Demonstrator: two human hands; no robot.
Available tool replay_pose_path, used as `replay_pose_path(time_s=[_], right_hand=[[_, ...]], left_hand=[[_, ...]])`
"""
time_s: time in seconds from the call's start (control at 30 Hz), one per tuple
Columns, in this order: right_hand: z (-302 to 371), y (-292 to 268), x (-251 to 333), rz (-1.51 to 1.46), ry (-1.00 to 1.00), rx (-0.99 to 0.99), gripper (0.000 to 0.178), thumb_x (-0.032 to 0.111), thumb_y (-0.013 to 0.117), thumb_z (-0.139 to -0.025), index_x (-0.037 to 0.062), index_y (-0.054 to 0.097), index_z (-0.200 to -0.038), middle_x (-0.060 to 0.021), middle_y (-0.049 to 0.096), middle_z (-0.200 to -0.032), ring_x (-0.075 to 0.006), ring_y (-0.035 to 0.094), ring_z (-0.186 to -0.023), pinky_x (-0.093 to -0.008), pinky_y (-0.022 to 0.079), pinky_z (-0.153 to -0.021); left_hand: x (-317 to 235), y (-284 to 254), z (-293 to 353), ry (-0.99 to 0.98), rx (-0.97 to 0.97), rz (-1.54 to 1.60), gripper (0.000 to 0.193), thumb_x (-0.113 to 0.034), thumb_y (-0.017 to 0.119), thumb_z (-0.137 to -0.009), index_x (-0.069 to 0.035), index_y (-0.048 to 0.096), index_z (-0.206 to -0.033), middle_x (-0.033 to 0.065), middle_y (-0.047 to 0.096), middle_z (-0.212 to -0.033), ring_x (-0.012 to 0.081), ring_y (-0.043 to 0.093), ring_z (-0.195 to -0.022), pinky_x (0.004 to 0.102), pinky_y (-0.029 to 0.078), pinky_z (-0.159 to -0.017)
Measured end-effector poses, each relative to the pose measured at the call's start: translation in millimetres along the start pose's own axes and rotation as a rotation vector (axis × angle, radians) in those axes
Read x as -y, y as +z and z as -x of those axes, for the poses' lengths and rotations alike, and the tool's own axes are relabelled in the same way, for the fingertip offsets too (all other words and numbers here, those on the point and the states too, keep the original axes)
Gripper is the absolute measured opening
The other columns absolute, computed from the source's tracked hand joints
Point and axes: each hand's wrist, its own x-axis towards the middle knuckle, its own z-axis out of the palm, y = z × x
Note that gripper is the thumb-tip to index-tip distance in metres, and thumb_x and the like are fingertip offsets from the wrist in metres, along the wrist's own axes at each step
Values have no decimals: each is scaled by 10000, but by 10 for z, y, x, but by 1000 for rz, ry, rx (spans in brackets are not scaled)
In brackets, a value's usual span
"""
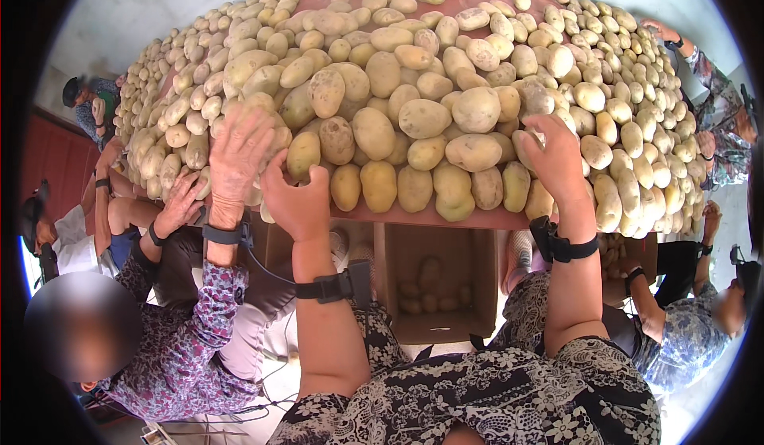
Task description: Manually sorting potatoes on a long table into different boxes with several other workers.
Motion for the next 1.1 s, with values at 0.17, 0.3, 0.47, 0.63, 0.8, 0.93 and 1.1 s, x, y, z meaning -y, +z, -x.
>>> replay_pose_path(time_s=[0.17,0.3,0.47,0.63,0.8,0.93,1.1], right_hand=[[-15,25,49,-22,-39,-37,210,124,712,-878,26,693,-1064,-172,683,-1076,-376,648,-1002,-439,529,-872],[-15,78,110,-43,-61,-50,200,99,708,-879,28,695,-1065,-167,686,-1062,-372,651,-996,-433,530,-876],[1,132,320,-107,-129,-92,185,65,704,-872,20,692,-1051,-166,686,-1048,-366,652,-1005,-426,530,-889],[148,322,706,-320,-393,72,315,79,716,-862,40,654,-1168,-160,666,-1147,-357,634,-1085,-436,514,-959],[366,479,977,-557,-336,306,558,153,736,-860,83,561,-1385,-172,618,-1278,-354,595,-1187,-435,480,-1034],[396,541,888,-642,-229,412,657,166,742,-857,86,506,-1465,-168,606,-1328,-345,586,-1222,-421,464,-1058],[254,386,855,-785,64,398,656,141,714,-912,65,451,-1508,-162,571,-1402,-266,558,-1291,-381,460,-1071]], left_hand=[[214,-7,-44,-115,-14,425,421,-97,707,-741,40,669,-1137,146,682,-1062,241,634,-899,354,515,-853],[180,-34,-16,-99,4,502,371,-57,679,-777,42,662,-1134,124,684,-1065,210,635,-935,337,514,-863],[-22,-9,104,-64,128,800,345,-18,578,-872,66,607,-1205,122,664,-1131,187,637,-1023,327,510,-951],[-285,33,290,-116,315,1055,377,2,601,-841,59,598,-1213,111,651,-1119,168,635,-1018,311,526,-913],[-515,158,500,-214,584,1245,358,-8,599,-865,53,600,-1218,101,647,-1122,158,643,-965,303,536,-890],[-562,153,508,-197,797,1206,286,-54,611,-916,29,629,-1190,85,665,-1078,136,644,-932,293,544,-817],[-426,228,432,-211,518,1025,234,-49,594,-967,13,640,-1187,60,671,-1065,125,629,-946,277,519,-861]])
